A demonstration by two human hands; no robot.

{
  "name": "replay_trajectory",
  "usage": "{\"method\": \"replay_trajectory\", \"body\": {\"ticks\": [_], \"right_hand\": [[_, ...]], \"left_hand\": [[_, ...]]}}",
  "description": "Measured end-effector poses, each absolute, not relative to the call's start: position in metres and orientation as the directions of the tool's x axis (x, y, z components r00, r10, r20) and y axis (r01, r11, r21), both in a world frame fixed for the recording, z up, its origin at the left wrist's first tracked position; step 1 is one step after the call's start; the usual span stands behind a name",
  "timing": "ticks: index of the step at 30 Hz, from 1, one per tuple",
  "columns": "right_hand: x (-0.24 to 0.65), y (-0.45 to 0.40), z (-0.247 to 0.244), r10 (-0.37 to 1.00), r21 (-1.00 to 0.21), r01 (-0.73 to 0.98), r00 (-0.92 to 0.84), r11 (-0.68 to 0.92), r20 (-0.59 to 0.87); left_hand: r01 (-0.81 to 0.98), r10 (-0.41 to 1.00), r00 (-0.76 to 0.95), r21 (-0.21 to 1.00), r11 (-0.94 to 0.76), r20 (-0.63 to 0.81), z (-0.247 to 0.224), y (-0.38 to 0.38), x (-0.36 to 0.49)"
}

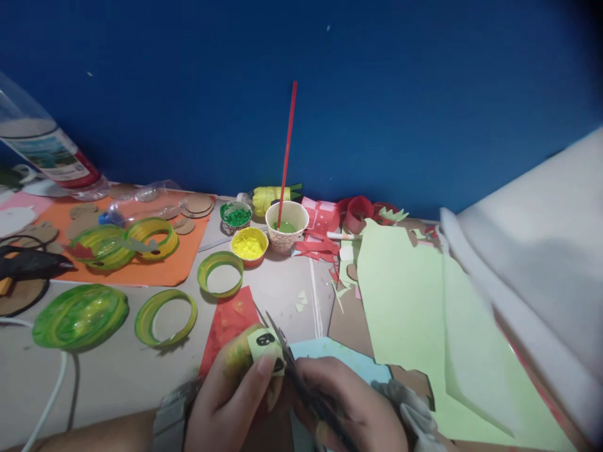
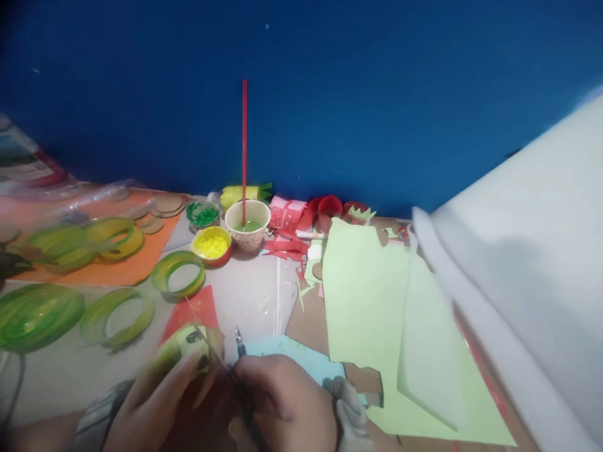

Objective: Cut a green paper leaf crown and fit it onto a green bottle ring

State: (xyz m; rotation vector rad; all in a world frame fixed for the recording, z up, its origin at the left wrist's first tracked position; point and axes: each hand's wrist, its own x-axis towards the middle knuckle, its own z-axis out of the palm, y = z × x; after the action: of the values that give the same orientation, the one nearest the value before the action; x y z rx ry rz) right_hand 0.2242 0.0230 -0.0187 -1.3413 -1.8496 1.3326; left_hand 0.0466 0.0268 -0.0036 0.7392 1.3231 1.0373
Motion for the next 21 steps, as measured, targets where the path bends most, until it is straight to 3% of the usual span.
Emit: {"method": "replay_trajectory", "body": {"ticks": [4, 7, 10, 16, 21], "right_hand": [[0.225, 0.029, -0.017, 0.818, -0.915, 0.390, -0.557, 0.107, -0.142], [0.225, 0.032, -0.016, 0.802, -0.907, 0.406, -0.575, 0.108, -0.162], [0.226, 0.029, -0.018, 0.842, -0.895, 0.439, -0.509, 0.073, -0.181], [0.226, 0.032, -0.015, 0.779, -0.887, 0.462, -0.553, -0.007, -0.294], [0.223, 0.037, -0.011, 0.703, -0.896, 0.421, -0.594, -0.142, -0.390]], "left_hand": [[-0.291, 0.892, -0.057, 0.863, 0.414, -0.447, -0.010, 0.023, 0.046], [-0.351, 0.889, -0.043, 0.840, 0.414, -0.456, -0.007, 0.023, 0.048], [-0.371, 0.869, -0.065, 0.820, 0.436, -0.491, 0.000, 0.025, 0.051], [-0.359, 0.829, -0.143, 0.809, 0.466, -0.541, 0.005, 0.025, 0.053], [-0.340, 0.868, -0.116, 0.840, 0.423, -0.483, -0.003, 0.025, 0.050]]}}
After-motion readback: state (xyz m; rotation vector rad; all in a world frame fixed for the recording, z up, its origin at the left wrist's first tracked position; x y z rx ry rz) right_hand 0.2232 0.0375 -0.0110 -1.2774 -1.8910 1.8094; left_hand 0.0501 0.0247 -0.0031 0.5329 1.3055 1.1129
